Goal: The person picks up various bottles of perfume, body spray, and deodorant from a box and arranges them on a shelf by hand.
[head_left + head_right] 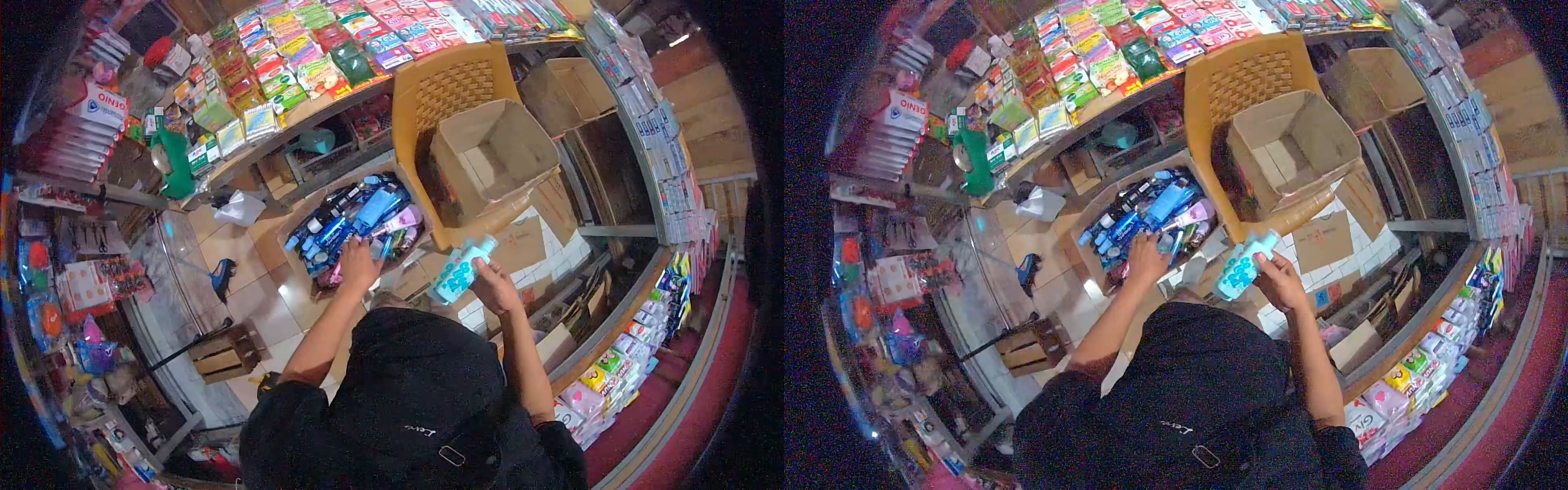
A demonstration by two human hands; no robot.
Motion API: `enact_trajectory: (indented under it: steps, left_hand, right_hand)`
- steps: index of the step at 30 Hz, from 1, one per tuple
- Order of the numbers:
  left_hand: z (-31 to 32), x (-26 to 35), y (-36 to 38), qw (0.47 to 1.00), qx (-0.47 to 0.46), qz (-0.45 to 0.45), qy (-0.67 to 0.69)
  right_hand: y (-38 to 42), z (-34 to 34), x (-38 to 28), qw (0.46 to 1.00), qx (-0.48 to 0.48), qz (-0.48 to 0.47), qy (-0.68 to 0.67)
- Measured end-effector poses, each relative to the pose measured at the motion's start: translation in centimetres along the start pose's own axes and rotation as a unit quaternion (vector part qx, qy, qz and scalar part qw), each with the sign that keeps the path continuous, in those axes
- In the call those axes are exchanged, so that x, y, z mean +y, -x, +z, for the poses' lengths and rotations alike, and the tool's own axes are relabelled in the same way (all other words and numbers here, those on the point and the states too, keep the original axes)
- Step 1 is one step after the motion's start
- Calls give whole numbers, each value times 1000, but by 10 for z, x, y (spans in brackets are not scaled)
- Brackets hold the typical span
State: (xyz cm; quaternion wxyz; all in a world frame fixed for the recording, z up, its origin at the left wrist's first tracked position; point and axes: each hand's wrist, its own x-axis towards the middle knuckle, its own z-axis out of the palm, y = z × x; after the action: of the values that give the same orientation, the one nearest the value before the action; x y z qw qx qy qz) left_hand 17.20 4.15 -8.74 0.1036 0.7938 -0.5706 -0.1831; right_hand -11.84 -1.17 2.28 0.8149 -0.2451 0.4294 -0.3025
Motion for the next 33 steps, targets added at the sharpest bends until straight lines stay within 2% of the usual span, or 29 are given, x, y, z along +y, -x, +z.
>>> enact_trajectory:
  steps: [2,8,10,13,14,16,17,20,21,24,26,27,29,30,31,32,33]
  left_hand:
    - [14,-5,-3,997,-67,16,-41]
    - [27,-17,-7,999,-31,42,-1]
    - [13,-14,-8,999,-24,37,0]
    - [-56,21,-8,994,15,94,54]
    - [-76,39,-11,983,1,108,150]
    - [-103,73,-19,934,-33,124,334]
    - [-95,83,-28,910,-62,148,383]
    - [-80,150,-40,751,-258,125,595]
    - [-81,178,-34,749,-283,99,590]
    - [-68,246,-22,716,-444,126,525]
    - [-75,299,1,724,-480,160,470]
    - [-58,311,2,726,-516,217,399]
    - [-33,337,12,691,-566,283,351]
    - [-51,360,27,678,-621,230,320]
    - [-53,378,37,657,-655,221,299]
    - [-49,396,42,662,-654,260,260]
    - [-43,410,48,645,-668,282,241]
  right_hand:
    - [3,-10,2,1000,-4,-6,-10]
    - [21,-16,4,996,21,-51,-67]
    - [30,-21,0,996,22,-60,-67]
    - [37,-49,12,993,23,-84,-77]
    - [45,-51,8,992,28,-95,-81]
    - [60,-44,-4,989,35,-115,-89]
    - [68,-39,-10,986,39,-127,-102]
    - [87,-36,-27,976,45,-169,-128]
    - [95,-40,-30,973,46,-183,-130]
    - [119,-62,-31,959,70,-235,-143]
    - [141,-76,-38,946,107,-274,-140]
    - [159,-79,-43,937,131,-291,-141]
    - [182,-102,-38,926,193,-308,-104]
    - [194,-115,-32,924,218,-306,-75]
    - [206,-122,-29,914,252,-312,-58]
    - [235,-125,-40,929,273,-246,-40]
    - [258,-116,-49,910,269,-306,-72]
